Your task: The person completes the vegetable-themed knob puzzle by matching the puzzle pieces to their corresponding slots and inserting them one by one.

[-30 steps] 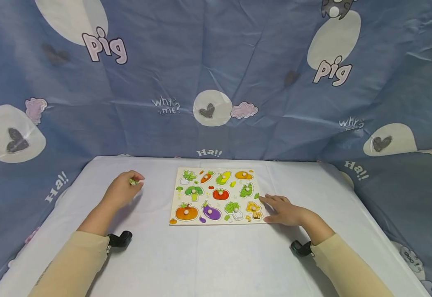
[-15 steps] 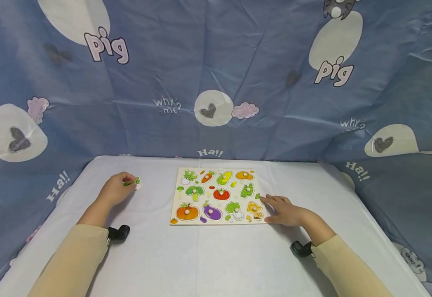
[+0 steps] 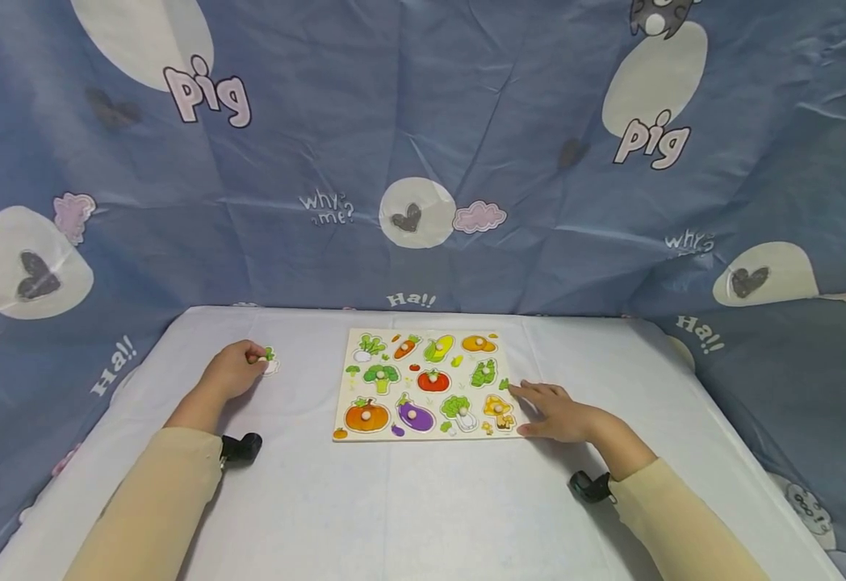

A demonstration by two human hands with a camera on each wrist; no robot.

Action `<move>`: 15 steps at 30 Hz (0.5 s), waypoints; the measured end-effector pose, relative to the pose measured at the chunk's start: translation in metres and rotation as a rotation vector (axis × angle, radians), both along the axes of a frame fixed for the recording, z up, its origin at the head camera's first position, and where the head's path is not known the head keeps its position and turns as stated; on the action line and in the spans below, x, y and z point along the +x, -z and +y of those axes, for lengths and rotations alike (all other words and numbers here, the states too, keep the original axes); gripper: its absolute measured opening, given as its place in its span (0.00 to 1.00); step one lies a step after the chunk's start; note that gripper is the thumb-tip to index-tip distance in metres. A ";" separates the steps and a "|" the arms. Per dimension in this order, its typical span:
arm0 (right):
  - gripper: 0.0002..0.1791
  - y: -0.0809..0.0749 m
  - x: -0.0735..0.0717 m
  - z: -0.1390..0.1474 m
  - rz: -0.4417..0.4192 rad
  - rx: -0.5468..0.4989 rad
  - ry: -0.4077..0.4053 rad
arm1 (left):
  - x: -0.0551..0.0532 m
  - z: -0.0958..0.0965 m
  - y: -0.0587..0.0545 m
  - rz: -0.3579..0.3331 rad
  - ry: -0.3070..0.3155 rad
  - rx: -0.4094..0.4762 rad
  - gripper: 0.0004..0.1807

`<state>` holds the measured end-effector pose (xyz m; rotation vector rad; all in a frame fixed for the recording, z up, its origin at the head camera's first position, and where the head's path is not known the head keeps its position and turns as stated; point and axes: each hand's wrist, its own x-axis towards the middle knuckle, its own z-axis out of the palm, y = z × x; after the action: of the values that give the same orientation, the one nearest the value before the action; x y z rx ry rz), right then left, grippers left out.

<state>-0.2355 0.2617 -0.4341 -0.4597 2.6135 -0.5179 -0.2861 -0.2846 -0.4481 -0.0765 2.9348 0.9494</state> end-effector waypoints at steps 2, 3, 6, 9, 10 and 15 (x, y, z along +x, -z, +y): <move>0.46 0.000 0.000 0.000 0.002 0.004 -0.004 | 0.000 0.002 -0.001 -0.004 0.004 -0.005 0.14; 0.45 0.000 0.000 0.000 0.003 0.004 -0.007 | -0.001 0.002 -0.001 -0.007 0.004 -0.007 0.13; 0.45 0.000 0.000 0.000 0.003 0.006 -0.004 | 0.000 0.003 -0.003 -0.011 0.000 -0.020 0.12; 0.45 -0.001 0.001 0.000 0.002 0.004 -0.002 | 0.001 0.004 -0.004 -0.013 0.003 -0.035 0.12; 0.45 0.000 0.001 0.000 0.002 0.004 -0.001 | 0.002 0.004 -0.005 -0.014 0.004 -0.036 0.11; 0.45 -0.001 0.001 0.000 0.007 0.003 -0.011 | 0.004 0.006 -0.006 -0.005 0.025 -0.039 0.11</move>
<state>-0.2342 0.2620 -0.4335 -0.4761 2.6169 -0.5093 -0.2825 -0.2784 -0.4425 -0.0432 2.9428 0.8880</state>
